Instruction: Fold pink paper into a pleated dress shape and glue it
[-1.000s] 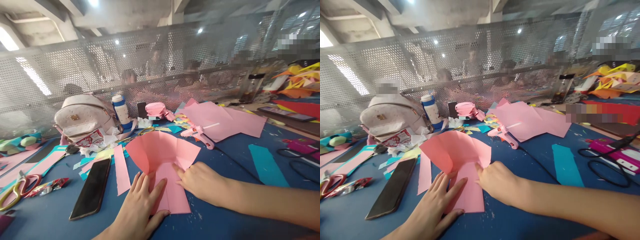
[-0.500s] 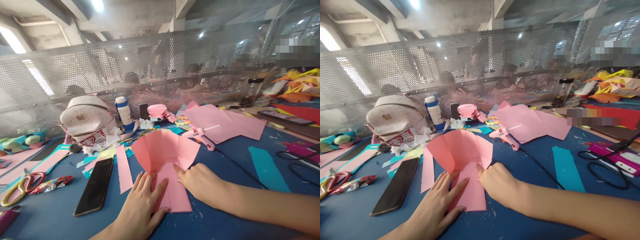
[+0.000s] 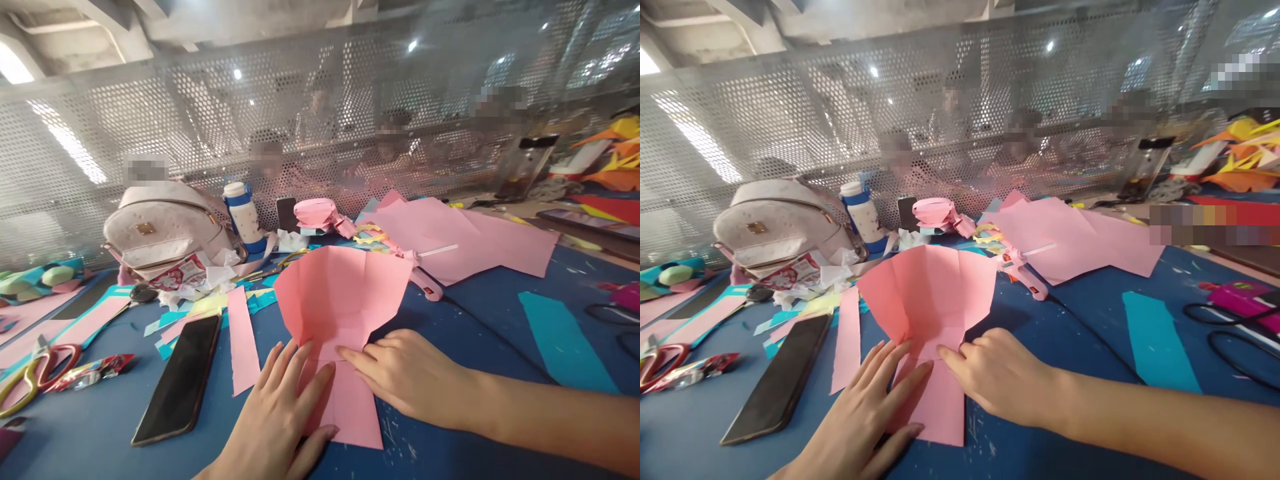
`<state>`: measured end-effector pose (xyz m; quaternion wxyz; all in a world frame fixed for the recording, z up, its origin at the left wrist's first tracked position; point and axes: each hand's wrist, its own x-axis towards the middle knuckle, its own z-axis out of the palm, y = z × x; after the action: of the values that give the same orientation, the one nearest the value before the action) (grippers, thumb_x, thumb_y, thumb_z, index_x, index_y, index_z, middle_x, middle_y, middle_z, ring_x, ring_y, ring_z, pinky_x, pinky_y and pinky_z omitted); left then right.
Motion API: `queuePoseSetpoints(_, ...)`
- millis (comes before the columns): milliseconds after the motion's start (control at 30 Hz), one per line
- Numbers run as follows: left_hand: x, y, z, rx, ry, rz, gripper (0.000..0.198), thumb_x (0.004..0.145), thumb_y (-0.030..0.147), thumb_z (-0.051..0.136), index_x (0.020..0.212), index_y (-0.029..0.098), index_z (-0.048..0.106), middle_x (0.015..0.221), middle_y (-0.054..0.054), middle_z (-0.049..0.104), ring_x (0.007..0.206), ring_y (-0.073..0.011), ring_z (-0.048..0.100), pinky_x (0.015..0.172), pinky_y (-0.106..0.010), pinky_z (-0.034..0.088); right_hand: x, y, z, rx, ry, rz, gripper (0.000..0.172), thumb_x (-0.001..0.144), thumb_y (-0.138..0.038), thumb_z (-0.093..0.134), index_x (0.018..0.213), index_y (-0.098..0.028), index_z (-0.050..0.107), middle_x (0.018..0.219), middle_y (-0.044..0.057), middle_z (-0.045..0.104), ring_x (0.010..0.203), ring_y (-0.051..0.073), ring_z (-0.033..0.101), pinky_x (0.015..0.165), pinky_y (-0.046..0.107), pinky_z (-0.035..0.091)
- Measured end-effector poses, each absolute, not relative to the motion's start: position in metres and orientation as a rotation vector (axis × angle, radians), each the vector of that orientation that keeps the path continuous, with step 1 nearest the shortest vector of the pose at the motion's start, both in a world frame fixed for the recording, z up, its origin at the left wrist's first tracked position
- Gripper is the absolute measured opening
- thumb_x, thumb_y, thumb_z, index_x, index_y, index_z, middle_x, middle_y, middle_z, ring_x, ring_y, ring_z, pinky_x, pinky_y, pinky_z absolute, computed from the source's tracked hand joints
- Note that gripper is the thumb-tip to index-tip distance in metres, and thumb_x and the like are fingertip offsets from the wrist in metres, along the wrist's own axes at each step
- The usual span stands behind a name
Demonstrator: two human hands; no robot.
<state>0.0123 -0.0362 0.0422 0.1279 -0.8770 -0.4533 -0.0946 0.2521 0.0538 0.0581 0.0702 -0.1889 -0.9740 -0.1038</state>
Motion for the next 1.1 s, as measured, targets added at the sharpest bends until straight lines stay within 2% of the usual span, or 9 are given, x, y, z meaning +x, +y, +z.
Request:
queuePoseSetpoints(200,0.013,-0.034,0.051,-2.491,-1.27,-0.378,0.041,0.093,0.036,0.049,0.131,0.02,0.055,0.141,-0.01,0.052,0.127,-0.0314,0.05,0.102,-0.054,0.045,0.253,0.065,0.053,-0.484,-2.796,-0.249,0.034,0.086,-0.01,0.053,0.119,-0.017,0.058,0.085,0.0,0.068,0.072,0.016,0.06,0.055,0.032,0.026)
queuePoseSetpoints(367,0.017,-0.034,0.058,-2.398,-1.108,-0.583,0.026,0.093,0.021,0.045,0.108,0.018,0.067,0.112,-0.006,0.072,0.093,-0.0238,0.067,0.091,-0.045,0.05,0.253,0.075,0.05,-0.443,-2.725,-0.323,0.026,0.09,-0.008,0.046,0.107,-0.019,0.064,0.073,0.0,0.066,0.064,0.015,0.054,0.052,0.031,0.019)
queuePoseSetpoints(533,0.023,-0.037,0.057,-2.47,-0.913,-0.707,0.022,0.086,0.011,0.049,0.096,0.013,0.068,0.096,-0.008,0.074,0.076,-0.0209,0.066,0.076,-0.039,0.054,0.248,0.077,0.055,-0.373,-2.666,-0.354,0.023,0.095,-0.012,0.046,0.106,-0.02,0.065,0.076,-0.001,0.068,0.062,0.013,0.052,0.053,0.031,0.021)
queuePoseSetpoints(733,0.027,-0.036,0.053,-2.525,-0.876,-0.797,0.019,0.081,0.004,0.045,0.08,0.014,0.062,0.086,-0.007,0.073,0.077,-0.0194,0.067,0.077,-0.035,0.055,0.245,0.075,0.057,-0.296,-2.684,-0.354,0.027,0.097,-0.011,0.041,0.108,-0.02,0.064,0.074,-0.002,0.067,0.062,0.014,0.053,0.053,0.031,0.025)
queuePoseSetpoints(800,0.028,-0.035,0.053,-2.536,-0.886,-0.806,0.02,0.082,0.004,0.044,0.085,0.012,0.063,0.084,-0.008,0.072,0.076,-0.0193,0.067,0.075,-0.034,0.055,0.247,0.074,0.057,-0.285,-2.715,-0.364,0.029,0.097,-0.011,0.041,0.113,-0.019,0.063,0.079,-0.001,0.068,0.064,0.014,0.054,0.052,0.03,0.027)
queuePoseSetpoints(900,0.029,-0.033,0.053,-2.545,-0.891,-0.758,0.023,0.087,0.01,0.047,0.102,0.008,0.064,0.093,-0.01,0.072,0.08,-0.0207,0.067,0.072,-0.032,0.056,0.256,0.07,0.06,-0.282,-2.777,-0.368,0.035,0.095,-0.011,0.04,0.126,-0.016,0.057,0.09,0.003,0.07,0.07,0.015,0.058,0.053,0.03,0.034)
queuePoseSetpoints(967,0.029,-0.033,0.052,-2.555,-0.899,-0.722,0.024,0.088,0.013,0.05,0.106,0.007,0.064,0.098,-0.011,0.072,0.081,-0.0207,0.066,0.071,-0.031,0.056,0.268,0.068,0.064,-0.296,-2.807,-0.348,0.04,0.095,-0.012,0.039,0.133,-0.015,0.051,0.096,0.005,0.07,0.076,0.017,0.061,0.056,0.03,0.039)
queuePoseSetpoints(1033,0.028,-0.033,0.049,-2.57,-0.898,-0.705,0.023,0.088,0.015,0.051,0.106,0.007,0.065,0.099,-0.011,0.072,0.079,-0.0201,0.066,0.069,-0.031,0.056,0.285,0.069,0.068,-0.365,-2.786,-0.306,0.039,0.097,-0.016,0.038,0.133,-0.014,0.052,0.099,0.006,0.07,0.082,0.019,0.063,0.06,0.031,0.044)
queuePoseSetpoints(1100,0.027,-0.034,0.047,-2.58,-0.902,-0.686,0.023,0.089,0.016,0.051,0.104,0.006,0.065,0.099,-0.012,0.072,0.078,-0.0198,0.065,0.068,-0.031,0.057,0.307,0.075,0.073,-0.556,-2.706,-0.176,0.034,0.099,-0.02,0.036,0.121,-0.019,0.061,0.101,0.005,0.07,0.085,0.019,0.065,0.068,0.032,0.048)
